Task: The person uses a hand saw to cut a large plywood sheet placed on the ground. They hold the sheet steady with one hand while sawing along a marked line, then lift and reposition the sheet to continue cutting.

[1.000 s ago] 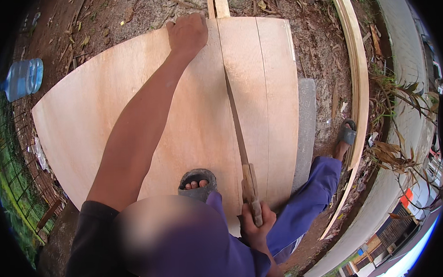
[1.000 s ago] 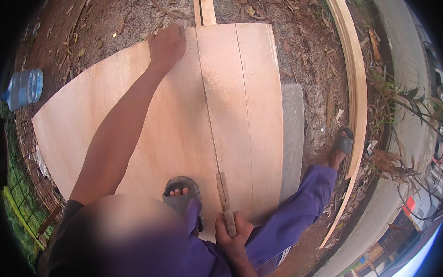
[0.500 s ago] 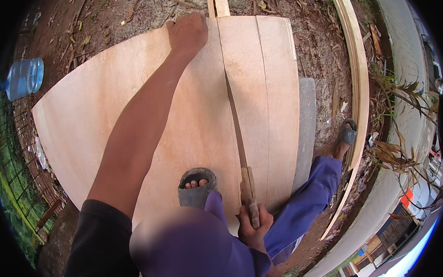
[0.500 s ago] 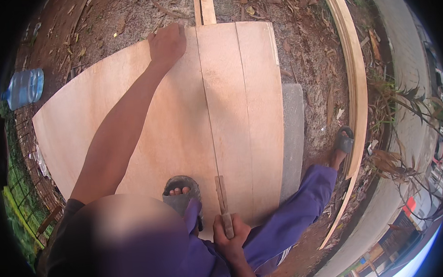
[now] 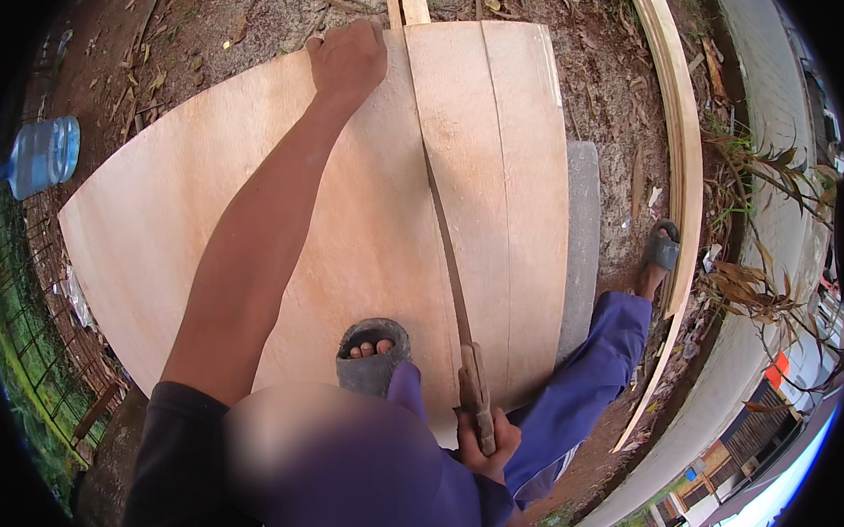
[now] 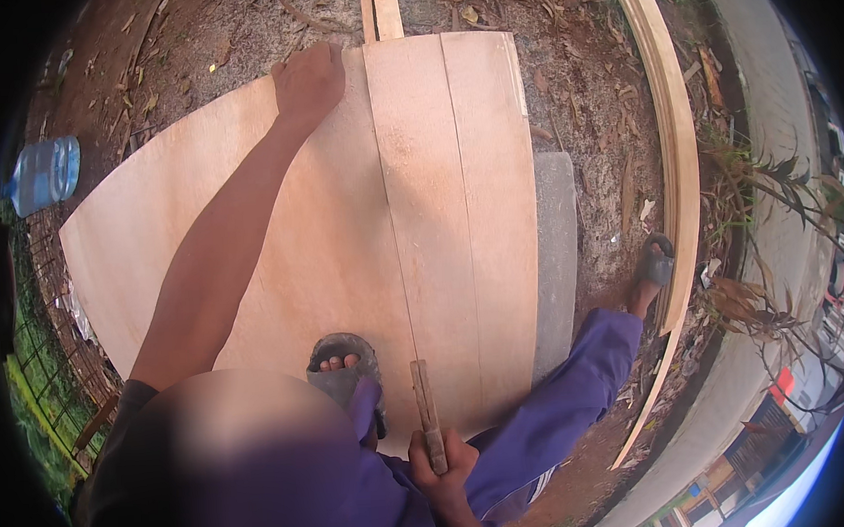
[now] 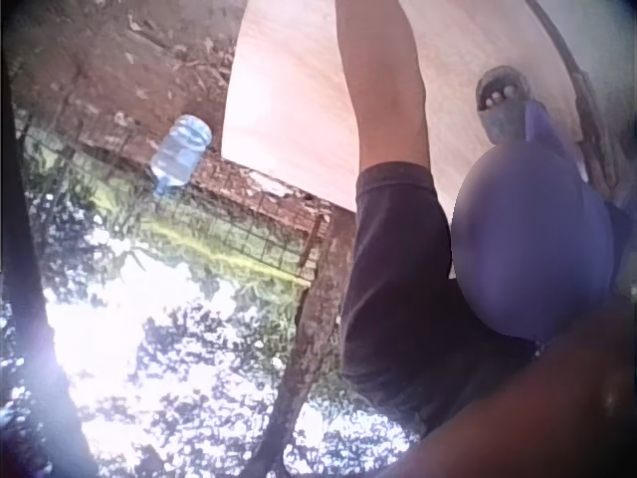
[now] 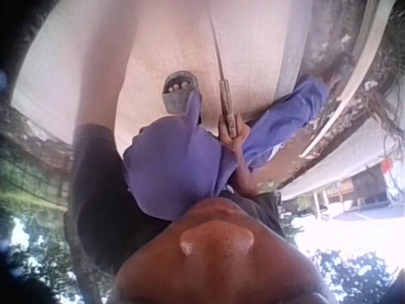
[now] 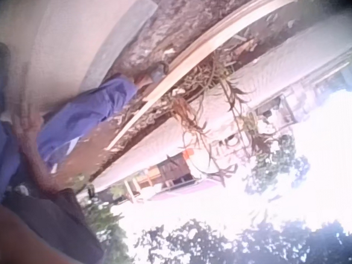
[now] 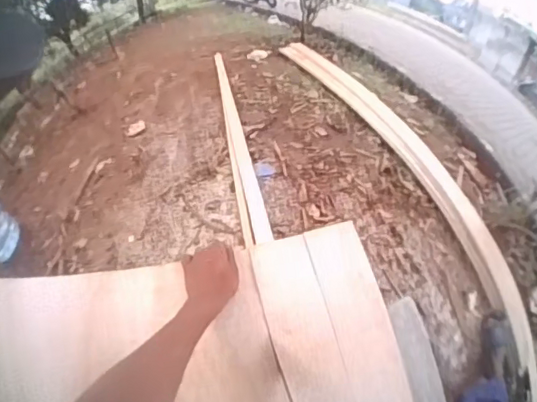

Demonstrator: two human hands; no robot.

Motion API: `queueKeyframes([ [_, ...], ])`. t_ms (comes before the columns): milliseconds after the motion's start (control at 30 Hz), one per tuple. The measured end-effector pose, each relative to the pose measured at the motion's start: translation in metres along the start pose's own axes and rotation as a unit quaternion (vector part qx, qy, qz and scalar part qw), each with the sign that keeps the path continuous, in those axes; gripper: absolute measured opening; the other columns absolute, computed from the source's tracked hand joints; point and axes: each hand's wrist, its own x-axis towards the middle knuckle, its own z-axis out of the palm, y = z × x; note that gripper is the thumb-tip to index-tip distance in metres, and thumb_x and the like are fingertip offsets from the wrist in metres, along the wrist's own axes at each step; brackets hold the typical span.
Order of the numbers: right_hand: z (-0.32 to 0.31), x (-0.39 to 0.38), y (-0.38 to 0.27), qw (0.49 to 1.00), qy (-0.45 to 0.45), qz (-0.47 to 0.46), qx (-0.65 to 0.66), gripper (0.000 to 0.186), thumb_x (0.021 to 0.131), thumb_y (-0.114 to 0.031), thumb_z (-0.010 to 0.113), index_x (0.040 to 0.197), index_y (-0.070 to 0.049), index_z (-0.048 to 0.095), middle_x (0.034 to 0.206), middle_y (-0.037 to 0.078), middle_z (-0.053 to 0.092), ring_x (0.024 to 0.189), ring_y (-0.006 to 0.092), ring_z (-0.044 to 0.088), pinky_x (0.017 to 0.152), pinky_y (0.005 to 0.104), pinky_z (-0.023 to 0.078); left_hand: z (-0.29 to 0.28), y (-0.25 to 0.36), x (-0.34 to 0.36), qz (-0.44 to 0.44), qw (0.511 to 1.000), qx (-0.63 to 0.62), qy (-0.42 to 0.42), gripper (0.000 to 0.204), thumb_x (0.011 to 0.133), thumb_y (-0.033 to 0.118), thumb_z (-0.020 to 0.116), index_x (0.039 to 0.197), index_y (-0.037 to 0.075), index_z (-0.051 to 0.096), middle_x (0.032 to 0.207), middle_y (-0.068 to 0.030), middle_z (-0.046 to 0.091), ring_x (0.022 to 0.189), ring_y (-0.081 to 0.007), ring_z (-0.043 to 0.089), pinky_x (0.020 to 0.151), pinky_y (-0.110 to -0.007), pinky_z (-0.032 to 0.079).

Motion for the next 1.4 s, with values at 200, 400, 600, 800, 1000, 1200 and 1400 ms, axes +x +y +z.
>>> queueKeyframes([
  [200, 0.046, 0.083, -0.023, 0.993, -0.008, 0.076, 0.095, 0.027, 0.089, -0.004, 0.072, 0.071, -0.002, 0.051, 0.053, 0.003, 0.05, 0.05, 0.004, 0.045, 0.045, 0.0291, 0.037, -0.002, 0.004, -0.001, 0.006, 1.0, -0.016, -0.009, 0.05, 0.11, 0.036, 0.034, 0.097, 0.004, 0.07, 0.095, -0.0188, 0.075, 0.097, -0.0372, 0.068, 0.096, -0.057, 0.038],
  [400, 0.048, 0.08, -0.029, 0.993, -0.026, 0.091, 0.076, 0.023, 0.089, -0.005, 0.073, 0.073, -0.001, 0.056, 0.055, 0.006, 0.056, 0.049, 0.0067, 0.051, 0.046, 0.0298, 0.042, 0.0, -0.006, -0.004, -0.006, 1.0, -0.002, -0.017, 0.05, 0.11, 0.036, 0.033, 0.099, 0.005, 0.07, 0.097, -0.016, 0.075, 0.098, -0.0371, 0.068, 0.098, -0.057, 0.037],
  [600, -0.008, -0.009, -0.022, 0.996, -0.008, 0.067, 0.049, 0.02, 0.084, -0.001, 0.075, 0.074, 0.001, 0.058, 0.059, 0.007, 0.06, 0.053, 0.0076, 0.058, 0.052, 0.0281, 0.048, 0.0, 0.004, -0.002, 0.015, 1.0, 0.0, 0.0, 0.045, 0.11, 0.034, 0.036, 0.1, 0.005, 0.069, 0.094, -0.0155, 0.075, 0.098, -0.0371, 0.068, 0.098, -0.057, 0.036],
  [800, 0.083, 0.126, -0.036, 0.988, -0.001, 0.063, 0.138, 0.028, 0.092, -0.003, 0.069, 0.071, -0.002, 0.05, 0.057, -0.002, 0.041, 0.056, 0.0031, 0.038, 0.047, 0.0288, 0.031, 0.001, -0.003, 0.0, -0.005, 1.0, 0.007, -0.017, 0.044, 0.11, 0.034, 0.037, 0.097, 0.006, 0.069, 0.094, -0.0163, 0.075, 0.099, -0.037, 0.068, 0.097, -0.058, 0.037],
  [1000, -0.011, -0.01, -0.013, 1.0, 0.012, 0.002, 0.023, 0.028, 0.087, -0.004, 0.074, 0.071, -0.002, 0.051, 0.054, 0.0, 0.052, 0.051, 0.0053, 0.047, 0.048, 0.0267, 0.037, 0.0, 0.005, 0.003, -0.001, 1.0, 0.005, -0.011, 0.046, 0.11, 0.035, 0.036, 0.099, 0.006, 0.069, 0.097, -0.017, 0.076, 0.1, -0.037, 0.068, 0.099, -0.058, 0.037],
  [1200, 0.073, 0.117, -0.017, 0.99, -0.004, 0.059, 0.126, 0.026, 0.088, -0.005, 0.072, 0.071, -0.001, 0.053, 0.053, 0.006, 0.053, 0.049, 0.0068, 0.047, 0.046, 0.0313, 0.04, 0.003, 0.003, -0.001, -0.01, 1.0, -0.008, -0.011, 0.046, 0.11, 0.035, 0.035, 0.102, 0.005, 0.069, 0.102, -0.0178, 0.075, 0.105, -0.0367, 0.067, 0.102, -0.059, 0.035],
  [1400, 0.025, 0.032, -0.013, 0.994, -0.006, 0.064, 0.089, 0.03, 0.09, -0.003, 0.07, 0.069, -0.002, 0.048, 0.056, -0.003, 0.046, 0.055, 0.0029, 0.04, 0.047, 0.0282, 0.032, 0.0, -0.001, 0.0, -0.021, 1.0, -0.002, -0.017, 0.047, 0.11, 0.036, 0.034, 0.102, 0.005, 0.069, 0.099, -0.0168, 0.075, 0.102, -0.0368, 0.067, 0.103, -0.058, 0.035],
])
